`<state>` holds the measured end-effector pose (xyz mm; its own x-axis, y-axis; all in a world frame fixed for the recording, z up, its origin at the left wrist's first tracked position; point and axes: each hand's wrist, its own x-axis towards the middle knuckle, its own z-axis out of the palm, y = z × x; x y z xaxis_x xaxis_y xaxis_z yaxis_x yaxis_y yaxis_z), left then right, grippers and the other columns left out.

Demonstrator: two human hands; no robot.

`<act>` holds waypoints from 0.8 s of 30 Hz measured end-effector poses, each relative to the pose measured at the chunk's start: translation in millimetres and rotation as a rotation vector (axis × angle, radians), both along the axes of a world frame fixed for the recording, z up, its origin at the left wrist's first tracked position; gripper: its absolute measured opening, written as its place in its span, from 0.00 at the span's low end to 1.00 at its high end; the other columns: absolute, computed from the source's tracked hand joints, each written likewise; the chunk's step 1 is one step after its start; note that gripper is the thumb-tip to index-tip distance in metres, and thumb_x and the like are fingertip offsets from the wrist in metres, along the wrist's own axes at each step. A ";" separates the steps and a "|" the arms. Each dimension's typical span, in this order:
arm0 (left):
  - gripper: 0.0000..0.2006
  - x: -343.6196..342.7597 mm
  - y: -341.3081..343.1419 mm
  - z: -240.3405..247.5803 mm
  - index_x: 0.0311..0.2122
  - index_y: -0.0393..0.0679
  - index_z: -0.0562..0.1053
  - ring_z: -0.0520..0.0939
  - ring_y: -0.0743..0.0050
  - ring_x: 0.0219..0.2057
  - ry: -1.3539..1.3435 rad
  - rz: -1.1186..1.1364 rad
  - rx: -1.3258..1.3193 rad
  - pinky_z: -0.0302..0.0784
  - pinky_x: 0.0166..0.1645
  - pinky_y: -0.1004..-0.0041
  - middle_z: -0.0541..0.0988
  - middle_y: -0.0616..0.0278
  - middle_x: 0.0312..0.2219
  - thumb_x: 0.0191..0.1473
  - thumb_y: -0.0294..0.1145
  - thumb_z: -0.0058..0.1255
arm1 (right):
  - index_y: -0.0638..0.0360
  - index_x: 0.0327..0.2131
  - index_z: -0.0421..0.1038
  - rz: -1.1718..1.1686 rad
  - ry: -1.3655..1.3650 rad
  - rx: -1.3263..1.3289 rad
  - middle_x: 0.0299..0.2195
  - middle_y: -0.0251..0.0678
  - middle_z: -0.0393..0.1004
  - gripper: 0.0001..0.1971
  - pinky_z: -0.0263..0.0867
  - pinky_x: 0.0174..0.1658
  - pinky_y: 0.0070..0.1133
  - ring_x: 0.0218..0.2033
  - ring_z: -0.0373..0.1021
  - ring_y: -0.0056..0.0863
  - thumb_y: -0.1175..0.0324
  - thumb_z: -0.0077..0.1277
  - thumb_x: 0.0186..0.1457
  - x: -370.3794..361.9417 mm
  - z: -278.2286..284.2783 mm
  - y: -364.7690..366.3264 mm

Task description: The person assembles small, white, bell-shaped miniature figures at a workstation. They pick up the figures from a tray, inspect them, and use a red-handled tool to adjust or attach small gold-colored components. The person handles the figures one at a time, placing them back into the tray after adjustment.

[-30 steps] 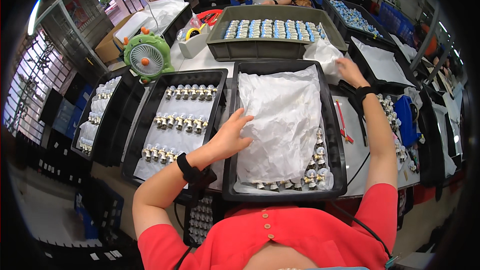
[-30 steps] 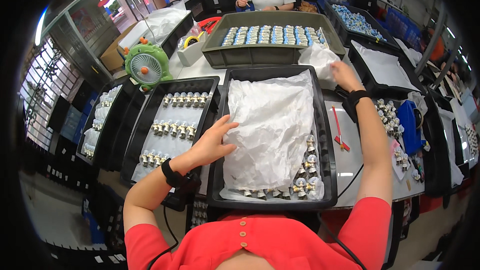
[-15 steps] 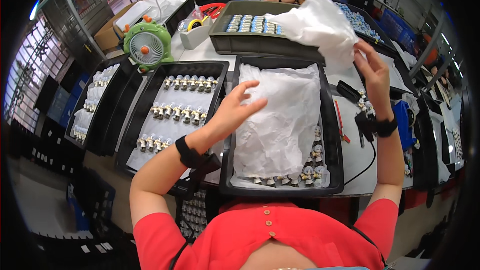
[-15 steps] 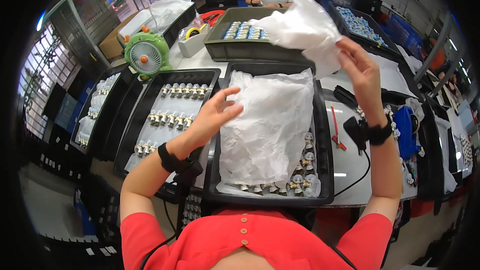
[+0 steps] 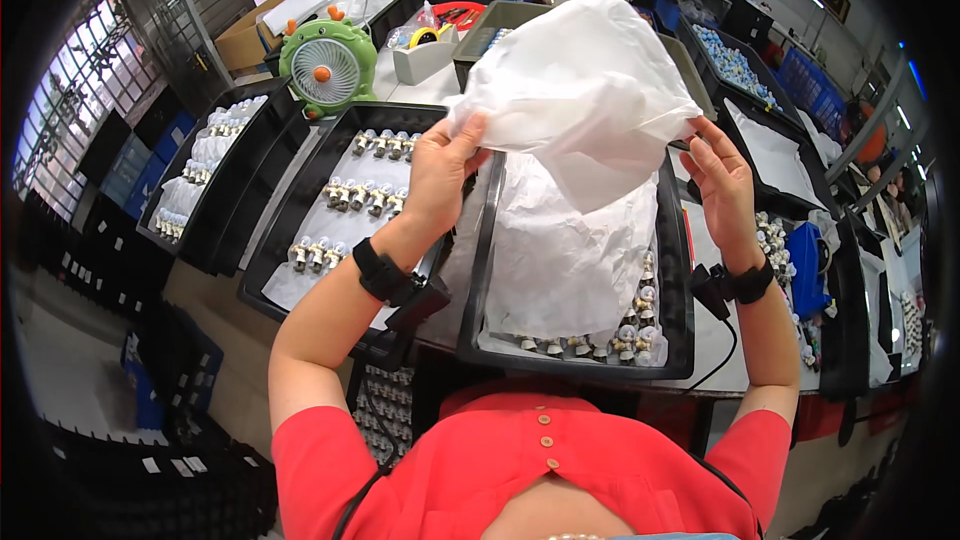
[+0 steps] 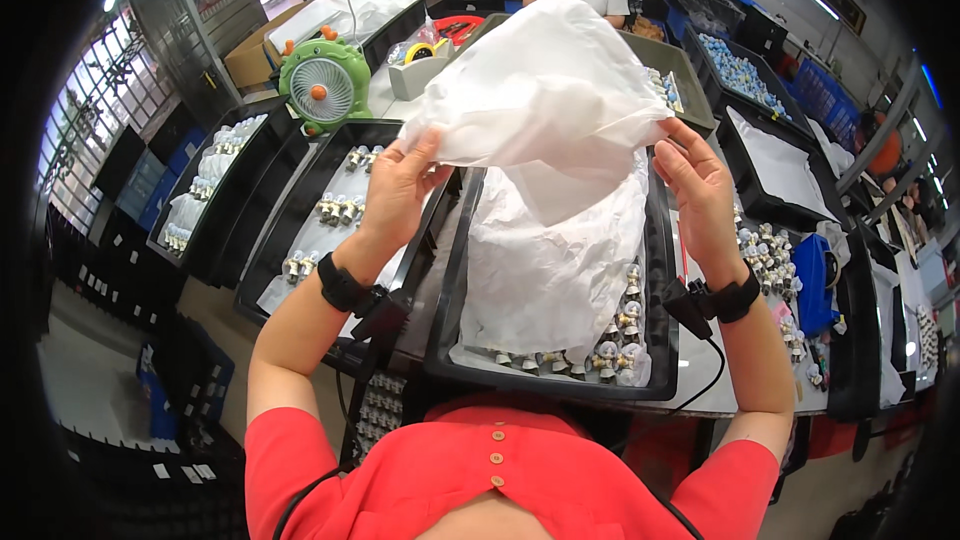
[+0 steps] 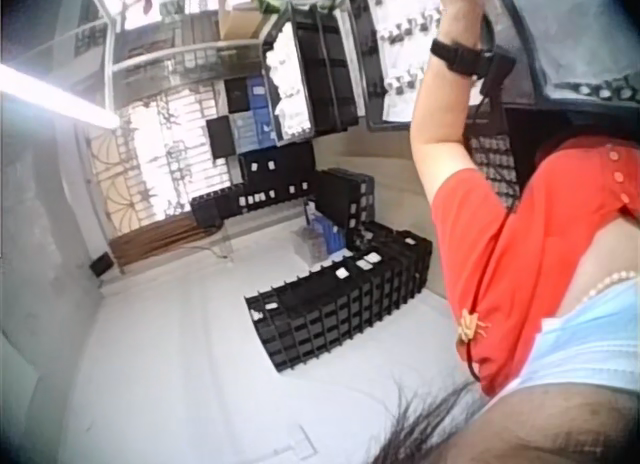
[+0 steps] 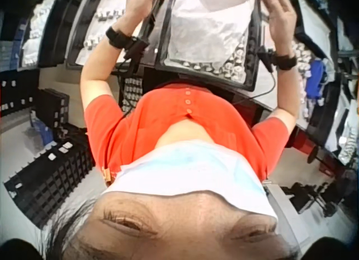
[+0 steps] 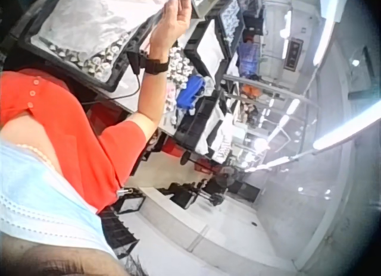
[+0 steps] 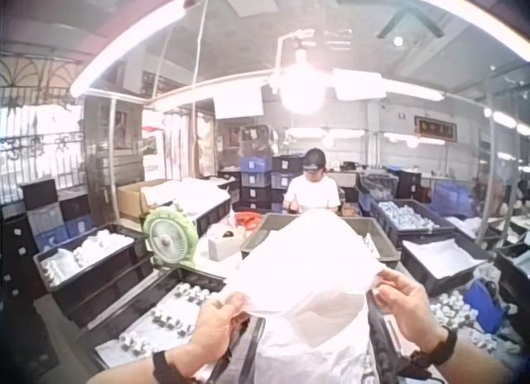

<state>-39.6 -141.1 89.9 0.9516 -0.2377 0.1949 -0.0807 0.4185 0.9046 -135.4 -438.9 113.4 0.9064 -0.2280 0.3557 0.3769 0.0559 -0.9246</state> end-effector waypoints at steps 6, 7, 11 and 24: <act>0.11 -6.1 23.0 4.2 0.40 0.38 0.72 0.74 0.86 0.35 -0.206 0.184 0.026 0.67 0.44 0.80 0.78 0.65 0.34 0.54 0.33 0.51 | 0.65 0.52 0.60 -0.097 -0.015 0.001 0.42 0.33 0.69 0.24 0.59 0.48 0.16 0.43 0.65 0.16 0.67 0.50 0.54 1.3 2.4 8.9; 0.12 -10.3 26.0 11.2 0.41 0.38 0.72 0.74 0.87 0.35 -0.187 0.164 0.013 0.67 0.43 0.80 0.78 0.65 0.35 0.55 0.34 0.50 | 0.66 0.53 0.59 -0.103 -0.021 -0.009 0.42 0.34 0.69 0.25 0.59 0.48 0.16 0.43 0.65 0.17 0.67 0.50 0.54 0.6 5.0 11.4; 0.12 -9.6 44.5 19.7 0.42 0.42 0.71 0.75 0.83 0.33 -0.048 0.122 -0.053 0.70 0.39 0.77 0.77 0.65 0.34 0.55 0.35 0.49 | 0.68 0.54 0.55 -0.103 0.013 -0.075 0.43 0.37 0.68 0.28 0.60 0.48 0.19 0.44 0.65 0.21 0.67 0.52 0.52 0.9 15.1 30.8; 0.13 36.6 80.7 -17.4 0.43 0.42 0.69 0.80 0.70 0.29 0.197 0.161 -0.090 0.79 0.37 0.68 0.76 0.60 0.33 0.56 0.36 0.44 | 0.66 0.61 0.38 0.046 0.391 -0.560 0.57 0.55 0.50 0.52 0.56 0.55 0.31 0.57 0.54 0.45 0.56 0.62 0.41 35.1 -24.9 50.3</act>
<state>-2.9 -60.4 72.5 0.9974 -0.0706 0.0157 0.0212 0.4937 0.8694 -100.3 -388.6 88.5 0.9966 -0.0634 0.0533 0.0181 -0.4621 -0.8867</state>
